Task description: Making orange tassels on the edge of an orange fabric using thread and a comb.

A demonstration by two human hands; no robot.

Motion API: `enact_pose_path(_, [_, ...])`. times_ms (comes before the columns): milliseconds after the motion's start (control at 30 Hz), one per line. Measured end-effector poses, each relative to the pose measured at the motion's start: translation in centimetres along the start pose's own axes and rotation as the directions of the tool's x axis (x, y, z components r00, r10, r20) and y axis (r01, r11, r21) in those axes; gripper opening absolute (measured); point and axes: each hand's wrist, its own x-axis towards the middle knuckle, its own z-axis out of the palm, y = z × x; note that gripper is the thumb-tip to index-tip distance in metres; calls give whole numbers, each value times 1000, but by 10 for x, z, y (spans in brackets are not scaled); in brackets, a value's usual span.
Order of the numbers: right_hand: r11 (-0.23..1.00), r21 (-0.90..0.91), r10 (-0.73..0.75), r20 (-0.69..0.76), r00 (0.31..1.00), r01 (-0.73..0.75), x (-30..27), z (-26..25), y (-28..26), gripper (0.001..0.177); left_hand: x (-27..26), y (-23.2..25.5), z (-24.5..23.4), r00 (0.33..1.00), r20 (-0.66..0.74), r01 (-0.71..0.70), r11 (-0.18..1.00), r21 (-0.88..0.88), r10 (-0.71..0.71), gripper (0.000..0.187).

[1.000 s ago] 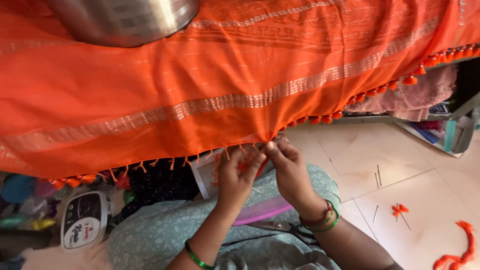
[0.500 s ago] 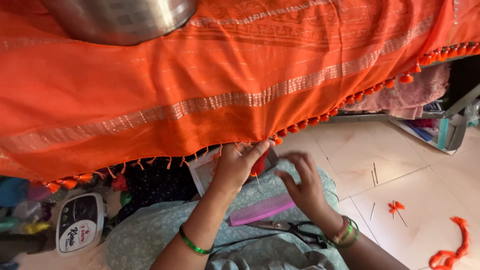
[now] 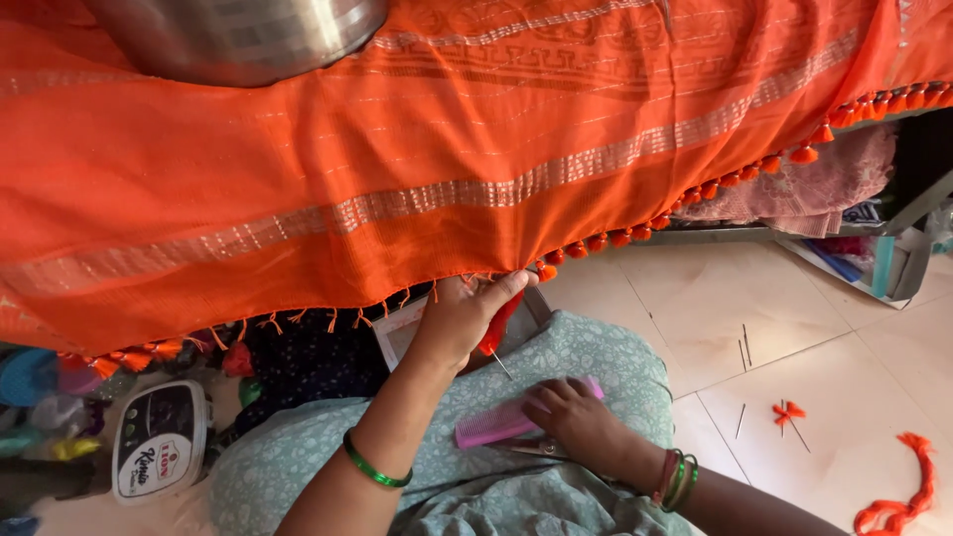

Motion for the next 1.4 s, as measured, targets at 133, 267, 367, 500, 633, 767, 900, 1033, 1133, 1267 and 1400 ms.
enact_pose_path(133, [991,-53,-120,95,988,126,9,3,3,39,3,-1,0,999,-18,44,999,19,-44,18])
enact_pose_path(267, [990,74,-132,239,962,118,16,-5,6,34,3,7,3,992,-50,116,993,-25,-117,19])
enact_pose_path(367, [957,155,-251,11,968,247,24,-52,3,32,6,8,-1,980,-53,190,979,-69,-194,22])
enact_pose_path(500, [956,-9,-290,-168,942,292,31,-145,9,26,11,18,-7,952,-21,301,950,-87,-304,26])
enact_pose_path(633, [815,-519,-462,-313,830,258,41,-242,13,30,15,18,-18,865,65,500,866,-18,-498,36])
enact_pose_path(767, [741,-665,-416,-346,841,93,39,-250,31,32,12,24,-11,809,32,587,809,9,-587,41])
enact_pose_path(900, [716,-684,-434,-280,856,139,30,-218,48,36,14,22,-18,826,38,564,825,-32,-563,36])
enact_pose_path(1033, [612,-752,-575,-210,791,245,38,-234,26,34,16,29,-19,815,68,576,817,22,-576,30])
enact_pose_path(1133, [625,-759,-545,-255,799,184,44,-230,29,35,19,17,-20,811,53,577,812,92,-582,30])
enact_pose_path(1267, [657,-727,-502,-225,835,199,41,-210,38,39,16,20,-17,825,-34,560,808,185,-564,32])
enact_pose_path(1400, [630,-725,-585,-206,784,279,44,-222,25,38,15,21,-19,813,1,579,807,119,-583,33])
